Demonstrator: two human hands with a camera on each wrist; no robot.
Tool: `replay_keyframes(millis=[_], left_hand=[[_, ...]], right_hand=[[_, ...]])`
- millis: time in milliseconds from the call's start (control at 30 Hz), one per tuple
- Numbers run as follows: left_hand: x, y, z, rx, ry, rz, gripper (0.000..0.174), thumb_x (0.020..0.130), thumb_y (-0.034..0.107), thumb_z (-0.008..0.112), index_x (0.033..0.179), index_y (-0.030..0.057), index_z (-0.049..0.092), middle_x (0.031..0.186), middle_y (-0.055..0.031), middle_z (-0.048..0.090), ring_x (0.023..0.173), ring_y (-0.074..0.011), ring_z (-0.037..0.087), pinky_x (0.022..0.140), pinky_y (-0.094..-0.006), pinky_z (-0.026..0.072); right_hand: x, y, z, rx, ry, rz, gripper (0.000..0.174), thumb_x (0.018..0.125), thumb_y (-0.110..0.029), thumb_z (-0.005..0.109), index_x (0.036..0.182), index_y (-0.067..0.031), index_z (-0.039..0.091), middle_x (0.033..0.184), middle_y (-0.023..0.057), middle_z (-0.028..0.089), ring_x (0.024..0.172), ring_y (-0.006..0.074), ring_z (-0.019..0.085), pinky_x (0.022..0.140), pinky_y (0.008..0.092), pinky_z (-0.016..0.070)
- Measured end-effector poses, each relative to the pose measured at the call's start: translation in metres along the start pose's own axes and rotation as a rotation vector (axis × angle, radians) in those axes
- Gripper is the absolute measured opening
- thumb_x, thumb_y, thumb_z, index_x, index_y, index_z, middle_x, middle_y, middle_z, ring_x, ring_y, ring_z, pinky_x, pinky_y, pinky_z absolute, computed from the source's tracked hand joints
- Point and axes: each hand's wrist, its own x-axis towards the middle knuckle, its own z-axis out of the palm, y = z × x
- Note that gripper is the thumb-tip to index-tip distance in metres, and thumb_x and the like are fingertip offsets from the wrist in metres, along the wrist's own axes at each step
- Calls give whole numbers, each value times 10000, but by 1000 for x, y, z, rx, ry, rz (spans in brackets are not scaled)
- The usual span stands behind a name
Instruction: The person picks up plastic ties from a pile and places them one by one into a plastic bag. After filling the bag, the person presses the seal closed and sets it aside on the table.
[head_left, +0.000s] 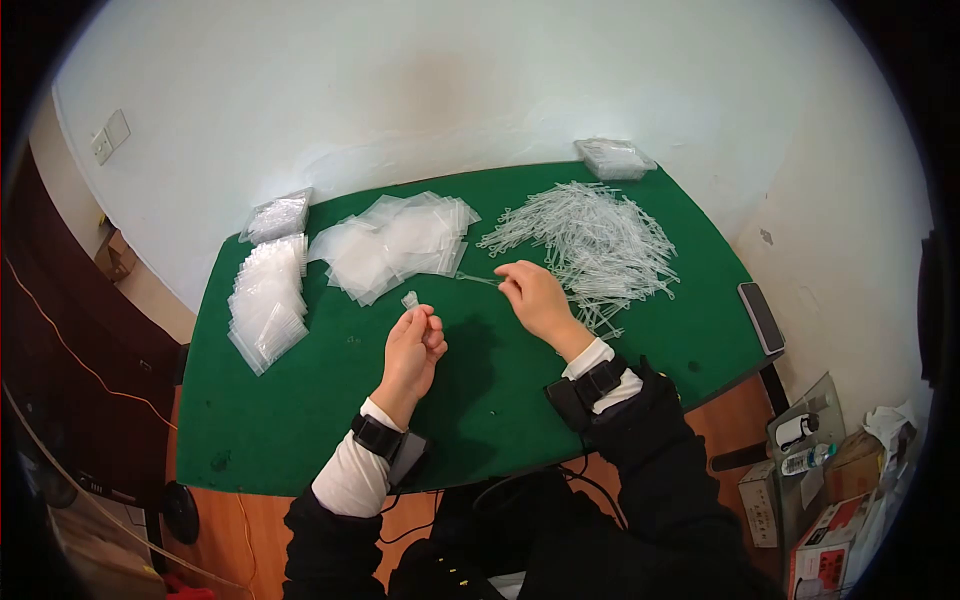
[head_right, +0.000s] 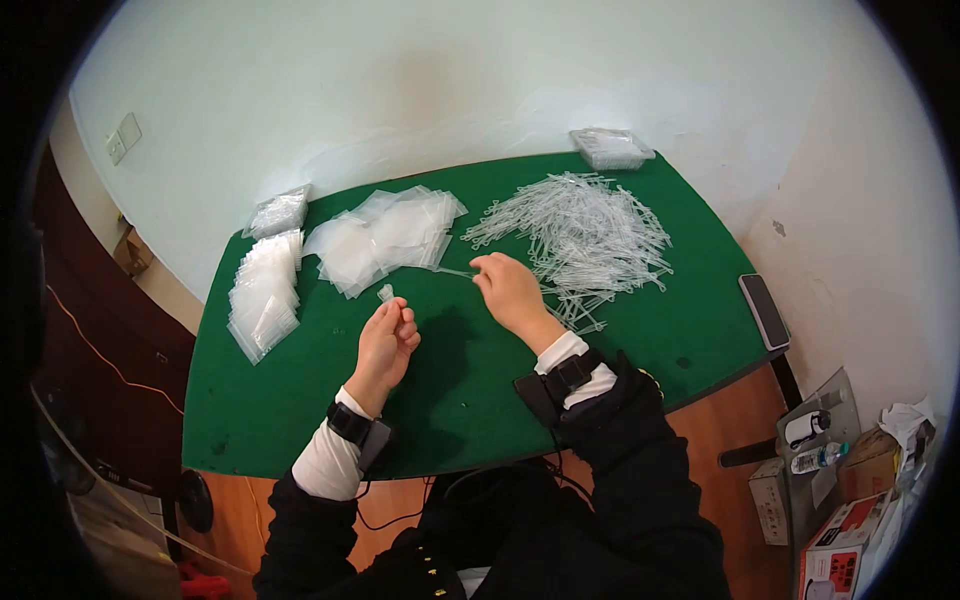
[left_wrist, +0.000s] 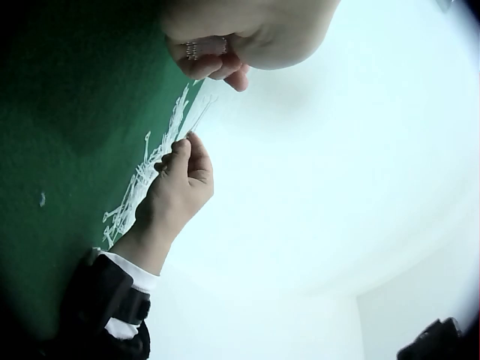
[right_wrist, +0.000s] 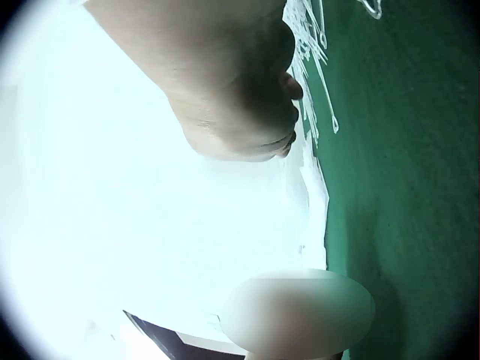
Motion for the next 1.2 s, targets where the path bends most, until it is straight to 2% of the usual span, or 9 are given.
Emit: replay_keyframes(millis=[100, 200, 233, 333, 467, 600, 900, 1000, 1200], left_hand=[[0, 0, 0, 38, 13, 19, 148, 942, 194, 383, 932, 69, 460, 754, -11, 506, 618, -95, 434, 550, -223, 373], [2, -3, -1, 93, 38, 78, 169, 943, 204, 382, 935, 64, 475, 855, -36, 565, 741, -120, 523, 651, -247, 426], [3, -4, -1, 95, 41, 76, 169, 943, 204, 382, 935, 64, 475, 855, -36, 565, 741, -120, 523, 651, -247, 426], [3, -9, 0, 262, -46, 216, 195, 947, 207, 371, 933, 46, 481, 918, -70, 585, 822, -139, 548, 748, -282, 439], [1, -10, 8, 273, -171, 314, 199, 952, 188, 352, 944, 27, 470, 960, -92, 579, 882, -158, 552, 823, -309, 433], [-2, -7, 12, 281, -188, 368, 208, 956, 200, 334, 985, 34, 456, 974, -106, 577, 974, -198, 536, 873, -344, 404], [-9, -5, 20, 280, -223, 426, 211, 960, 197, 315, 1003, 36, 444, 991, -121, 572, 1052, -242, 512, 894, -361, 396], [-9, -6, 18, 340, -240, 465, 210, 960, 195, 315, 1009, 34, 441, 990, -122, 571, 1063, -262, 506, 898, -363, 394], [-7, -8, 15, 409, -267, 501, 206, 960, 191, 316, 1016, 34, 437, 1007, -134, 566, 1035, -246, 515, 860, -344, 418]], right_hand=[[-1, -11, 3, 175, 7, -90, 92, 755, -108, 604, 764, -19, 584, 724, 63, 599, 631, 189, 576, 527, 294, 427], [-4, -19, 6, 616, -221, 202, 100, 809, -116, 598, 779, -21, 611, 683, 15, 582, 559, 80, 508, 502, 215, 407], [-5, -23, 7, 619, -221, 204, 100, 809, -116, 598, 779, -21, 611, 683, 15, 582, 559, 80, 508, 502, 215, 407], [-9, -34, 10, 885, -365, 326, 145, 835, -143, 587, 778, -10, 599, 664, 11, 582, 537, 40, 485, 482, 183, 394], [-12, -45, 9, 992, -413, 374, 148, 826, -139, 594, 755, -10, 588, 654, 18, 587, 508, 53, 490, 455, 181, 383], [-14, -46, 11, 1039, -459, 404, 141, 835, -144, 582, 778, -16, 580, 651, 24, 584, 482, 61, 490, 443, 183, 375], [-18, -51, 15, 1044, -609, 414, 209, 882, -239, 509, 830, -43, 556, 633, 35, 579, 451, 83, 510, 420, 189, 371], [-19, -47, 19, 1033, -737, 437, 252, 898, -288, 472, 820, -58, 542, 617, 34, 573, 446, 88, 513, 406, 191, 370], [-18, -49, 17, 1034, -741, 448, 276, 899, -313, 469, 789, -69, 534, 592, 22, 551, 439, 86, 508, 393, 192, 367]])
